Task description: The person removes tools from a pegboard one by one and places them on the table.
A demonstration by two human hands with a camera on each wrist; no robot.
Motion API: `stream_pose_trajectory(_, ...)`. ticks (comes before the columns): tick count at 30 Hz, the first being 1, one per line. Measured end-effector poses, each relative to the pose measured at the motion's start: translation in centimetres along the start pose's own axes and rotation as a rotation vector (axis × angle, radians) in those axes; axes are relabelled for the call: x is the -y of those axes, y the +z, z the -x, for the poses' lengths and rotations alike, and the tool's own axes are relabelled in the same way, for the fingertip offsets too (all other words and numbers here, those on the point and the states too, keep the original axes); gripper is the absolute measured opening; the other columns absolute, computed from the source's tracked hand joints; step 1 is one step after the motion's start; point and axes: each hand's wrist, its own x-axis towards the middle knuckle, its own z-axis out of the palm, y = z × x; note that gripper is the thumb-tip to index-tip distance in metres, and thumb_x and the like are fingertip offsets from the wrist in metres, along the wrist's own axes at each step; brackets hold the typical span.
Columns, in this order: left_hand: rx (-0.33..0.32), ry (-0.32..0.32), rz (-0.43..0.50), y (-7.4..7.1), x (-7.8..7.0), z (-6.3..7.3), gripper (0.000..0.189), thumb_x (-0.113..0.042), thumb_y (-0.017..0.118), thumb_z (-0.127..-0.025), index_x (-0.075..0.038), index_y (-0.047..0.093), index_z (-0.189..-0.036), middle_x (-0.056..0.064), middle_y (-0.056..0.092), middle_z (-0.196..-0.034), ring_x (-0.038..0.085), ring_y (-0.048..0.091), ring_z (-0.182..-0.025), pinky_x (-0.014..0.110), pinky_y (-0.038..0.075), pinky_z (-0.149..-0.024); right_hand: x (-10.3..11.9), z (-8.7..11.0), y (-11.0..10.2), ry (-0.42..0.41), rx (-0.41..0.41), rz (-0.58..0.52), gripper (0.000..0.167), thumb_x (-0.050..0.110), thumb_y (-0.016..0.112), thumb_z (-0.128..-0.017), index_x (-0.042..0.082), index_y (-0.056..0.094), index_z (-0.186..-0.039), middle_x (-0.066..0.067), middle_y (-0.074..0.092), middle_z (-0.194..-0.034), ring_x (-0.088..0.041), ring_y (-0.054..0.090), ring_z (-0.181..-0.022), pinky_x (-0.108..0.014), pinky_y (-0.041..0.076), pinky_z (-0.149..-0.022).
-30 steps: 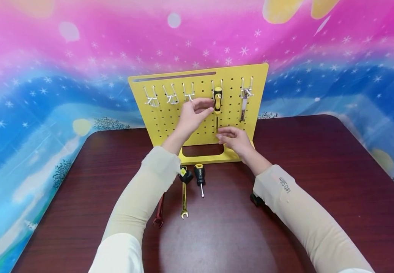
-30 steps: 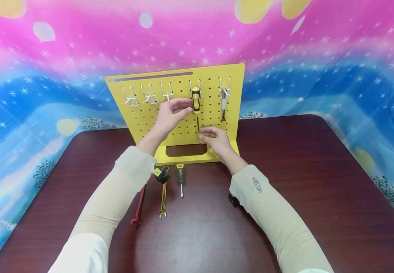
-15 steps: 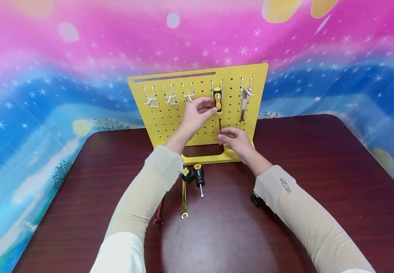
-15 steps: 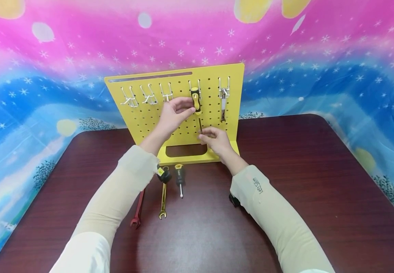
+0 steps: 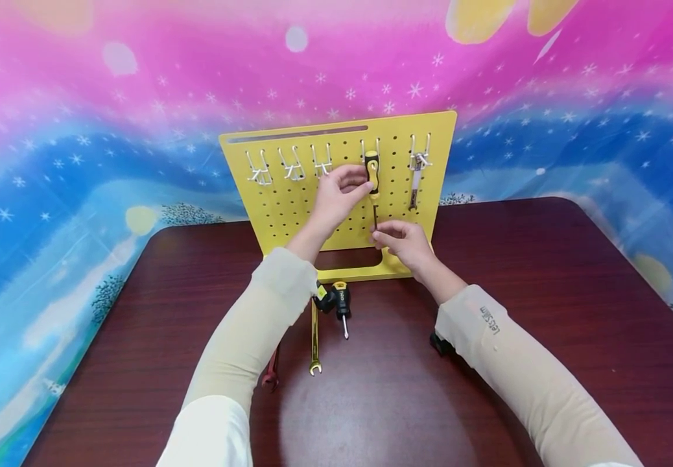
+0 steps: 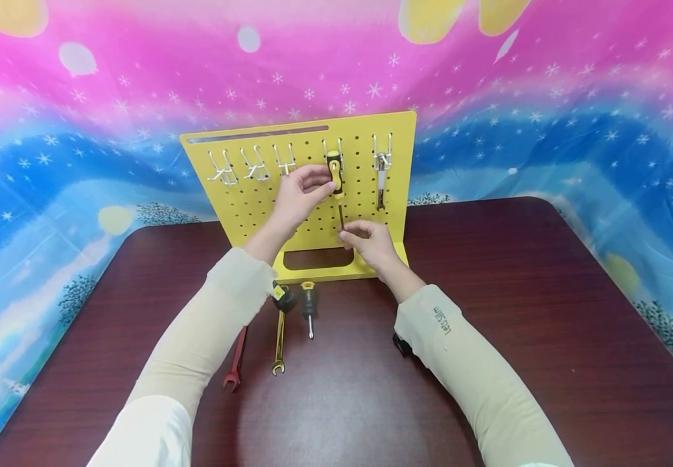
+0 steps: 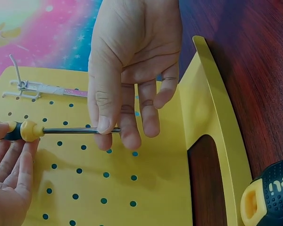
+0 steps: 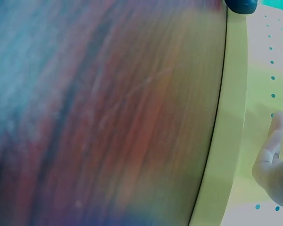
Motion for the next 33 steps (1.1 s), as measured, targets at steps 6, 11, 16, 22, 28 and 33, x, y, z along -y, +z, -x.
stream_pose_trajectory(6,-0.001,-0.012,0.003,0.1,0.0,0.1,0.035,-0.010,0.070,-0.093,-0.001,0.063,-0.126,0.017,0.069,-0.123,0.026,0.066,-0.113,0.025,0.054,-0.096,0.2,0.4,-0.1,0.000,-0.001,0.051,0.034,0.023,0.065,-0.097,0.002,0.067,-0.123,0.000,0.076,-0.101,-0.017,0.068,-0.092,-0.043,0.048,-0.094)
stream_pose_trajectory(11,0.002,-0.013,0.002,0.1,-0.2,0.4,0.035,-0.010,0.070,-0.092,-0.001,0.063,-0.125,0.017,0.069,-0.122,0.026,0.067,-0.112,0.026,0.055,-0.096,0.3,0.8,-0.2,-0.011,-0.007,0.085,0.033,0.024,0.067,-0.096,0.003,0.068,-0.122,-0.008,0.076,-0.105,-0.016,0.068,-0.090,-0.040,0.048,-0.090)
stream_pose_trajectory(16,0.011,-0.009,-0.002,0.1,-0.3,0.7,0.036,-0.010,0.071,-0.092,-0.001,0.062,-0.126,0.017,0.069,-0.121,0.026,0.067,-0.111,0.026,0.055,-0.095,0.4,1.2,-0.2,-0.034,0.001,0.088,0.030,0.021,0.065,-0.097,0.002,0.069,-0.120,0.001,0.076,-0.093,-0.012,0.067,-0.085,-0.033,0.047,-0.082)
stream_pose_trajectory(22,0.020,0.026,-0.007,0.1,-0.4,1.0,0.035,-0.009,0.070,-0.092,0.001,0.062,-0.125,0.019,0.069,-0.120,0.028,0.067,-0.111,0.028,0.055,-0.095,0.3,1.5,-0.1,-0.037,0.011,0.070,0.030,0.020,0.064,-0.098,0.000,0.068,-0.119,0.012,0.073,-0.083,-0.005,0.067,-0.079,-0.033,0.047,-0.079)
stream_pose_trajectory(28,0.018,0.042,-0.025,0.0,-0.7,1.3,0.035,-0.010,0.070,-0.092,0.001,0.063,-0.125,0.019,0.069,-0.120,0.026,0.067,-0.111,0.026,0.054,-0.096,0.7,1.9,0.1,-0.012,0.017,0.051,0.030,0.023,0.066,-0.097,0.002,0.069,-0.119,0.013,0.072,-0.081,-0.004,0.066,-0.078,-0.041,0.049,-0.085)
stream_pose_trajectory(33,0.018,0.059,-0.036,-0.1,-0.8,1.4,0.035,-0.011,0.070,-0.093,0.001,0.063,-0.125,0.019,0.069,-0.120,0.026,0.067,-0.110,0.026,0.055,-0.095,0.9,2.2,0.1,-0.002,0.023,0.063,0.031,0.025,0.066,-0.097,0.003,0.069,-0.119,0.011,0.072,-0.083,-0.005,0.067,-0.081,-0.039,0.048,-0.084)
